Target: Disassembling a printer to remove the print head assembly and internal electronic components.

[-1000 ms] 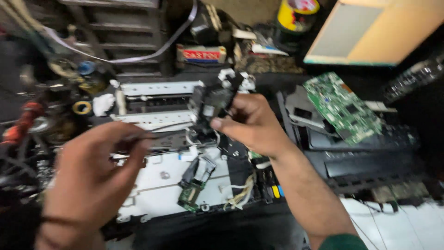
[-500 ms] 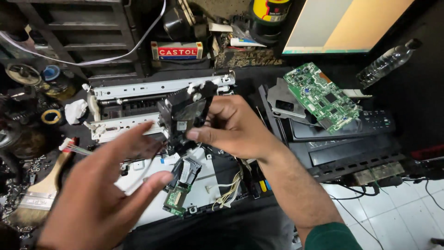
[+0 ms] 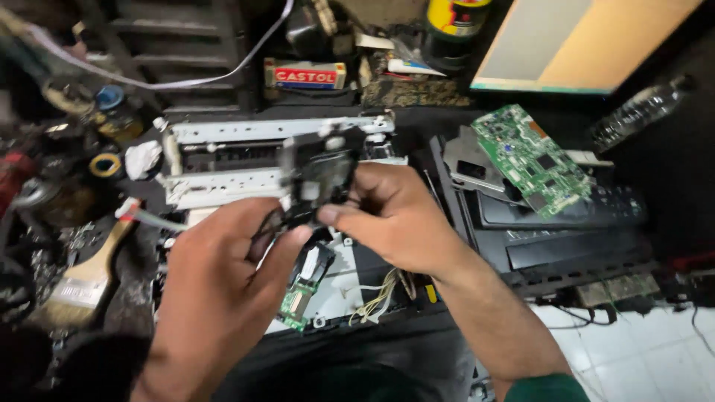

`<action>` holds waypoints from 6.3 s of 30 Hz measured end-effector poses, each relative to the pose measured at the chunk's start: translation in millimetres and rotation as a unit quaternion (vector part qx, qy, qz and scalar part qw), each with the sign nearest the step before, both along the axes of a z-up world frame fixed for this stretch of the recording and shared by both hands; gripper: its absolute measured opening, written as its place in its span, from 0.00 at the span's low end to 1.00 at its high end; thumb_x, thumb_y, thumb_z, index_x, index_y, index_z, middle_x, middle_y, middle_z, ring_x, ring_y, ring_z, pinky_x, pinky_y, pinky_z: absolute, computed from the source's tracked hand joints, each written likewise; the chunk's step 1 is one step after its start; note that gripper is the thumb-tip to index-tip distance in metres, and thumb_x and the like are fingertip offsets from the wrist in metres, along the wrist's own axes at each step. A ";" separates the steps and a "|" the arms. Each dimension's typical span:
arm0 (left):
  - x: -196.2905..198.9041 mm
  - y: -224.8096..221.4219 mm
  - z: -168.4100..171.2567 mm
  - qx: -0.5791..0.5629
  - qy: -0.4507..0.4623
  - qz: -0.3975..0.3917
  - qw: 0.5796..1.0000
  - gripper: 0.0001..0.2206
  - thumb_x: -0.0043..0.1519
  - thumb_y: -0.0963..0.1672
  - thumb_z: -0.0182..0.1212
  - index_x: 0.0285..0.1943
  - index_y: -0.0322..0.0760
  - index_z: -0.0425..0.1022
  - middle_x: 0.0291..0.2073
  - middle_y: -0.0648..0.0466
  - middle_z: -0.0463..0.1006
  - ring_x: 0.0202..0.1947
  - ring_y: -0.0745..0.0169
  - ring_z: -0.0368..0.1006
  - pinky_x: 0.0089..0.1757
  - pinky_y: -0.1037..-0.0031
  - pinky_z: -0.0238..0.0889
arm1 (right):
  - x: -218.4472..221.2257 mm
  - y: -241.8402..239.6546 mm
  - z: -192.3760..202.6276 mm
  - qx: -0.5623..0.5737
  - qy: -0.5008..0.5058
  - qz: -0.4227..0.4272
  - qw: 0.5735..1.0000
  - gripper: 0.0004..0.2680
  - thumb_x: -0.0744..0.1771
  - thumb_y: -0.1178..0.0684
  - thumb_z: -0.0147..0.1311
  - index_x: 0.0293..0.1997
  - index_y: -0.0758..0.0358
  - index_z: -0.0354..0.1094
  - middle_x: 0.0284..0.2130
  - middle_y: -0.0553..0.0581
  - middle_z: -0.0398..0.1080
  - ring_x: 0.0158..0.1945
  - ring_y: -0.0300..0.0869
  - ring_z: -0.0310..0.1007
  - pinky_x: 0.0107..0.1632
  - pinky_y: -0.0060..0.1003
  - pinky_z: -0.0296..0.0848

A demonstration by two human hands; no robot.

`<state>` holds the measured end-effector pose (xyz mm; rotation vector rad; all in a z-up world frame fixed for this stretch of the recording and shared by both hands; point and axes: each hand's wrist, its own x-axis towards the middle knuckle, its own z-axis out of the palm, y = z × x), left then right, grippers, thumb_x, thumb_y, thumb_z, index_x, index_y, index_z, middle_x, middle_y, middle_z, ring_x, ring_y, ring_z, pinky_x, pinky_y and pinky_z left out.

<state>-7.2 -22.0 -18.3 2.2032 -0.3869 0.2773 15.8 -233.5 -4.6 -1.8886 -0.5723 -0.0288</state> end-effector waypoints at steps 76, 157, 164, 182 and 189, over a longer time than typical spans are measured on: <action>-6.3 -7.5 -52.6 -0.226 -0.089 0.042 0.969 0.06 0.67 0.44 0.56 0.41 0.38 0.74 0.27 0.58 0.76 0.27 0.65 0.70 0.33 0.74 0.63 | -42.4 20.1 -44.2 0.003 0.041 -0.142 0.989 0.07 0.67 0.54 0.55 0.32 0.66 0.72 0.15 0.42 0.53 0.21 0.29 0.49 0.21 0.28 0.59; 165.1 -59.6 -77.9 -0.064 0.097 -0.036 0.993 0.08 0.55 0.39 0.73 0.38 0.30 0.79 0.27 0.45 0.81 0.29 0.50 0.83 0.32 0.62 0.76 | 124.7 -52.5 -89.8 -0.216 0.108 -0.213 0.947 0.08 0.64 0.47 0.57 0.35 0.58 0.80 0.16 0.53 0.70 0.21 0.37 0.73 0.28 0.31 0.69; 164.9 -62.9 -89.2 -0.053 0.104 -0.051 0.992 0.08 0.56 0.39 0.73 0.37 0.28 0.78 0.29 0.42 0.80 0.34 0.42 0.83 0.32 0.61 0.78 | 109.5 -34.9 -72.8 -0.319 0.083 -0.219 0.918 0.10 0.65 0.43 0.55 0.36 0.53 0.82 0.31 0.55 0.80 0.42 0.48 0.81 0.46 0.39 0.76; 162.1 -62.8 -88.3 -0.032 0.106 -0.073 0.991 0.07 0.57 0.39 0.71 0.36 0.30 0.77 0.28 0.42 0.79 0.35 0.42 0.82 0.32 0.61 0.77 | 98.3 -35.7 -72.2 -0.314 0.108 -0.214 0.919 0.11 0.65 0.44 0.55 0.39 0.57 0.81 0.44 0.53 0.81 0.55 0.51 0.77 0.55 0.42 0.73; 159.9 -62.6 -88.2 0.001 0.111 -0.045 0.993 0.07 0.55 0.40 0.72 0.35 0.33 0.78 0.27 0.46 0.79 0.34 0.46 0.82 0.33 0.59 0.77 | 110.3 -42.8 -84.4 -0.319 0.117 -0.209 0.917 0.11 0.64 0.42 0.57 0.36 0.57 0.81 0.45 0.54 0.80 0.55 0.51 0.76 0.56 0.43 0.73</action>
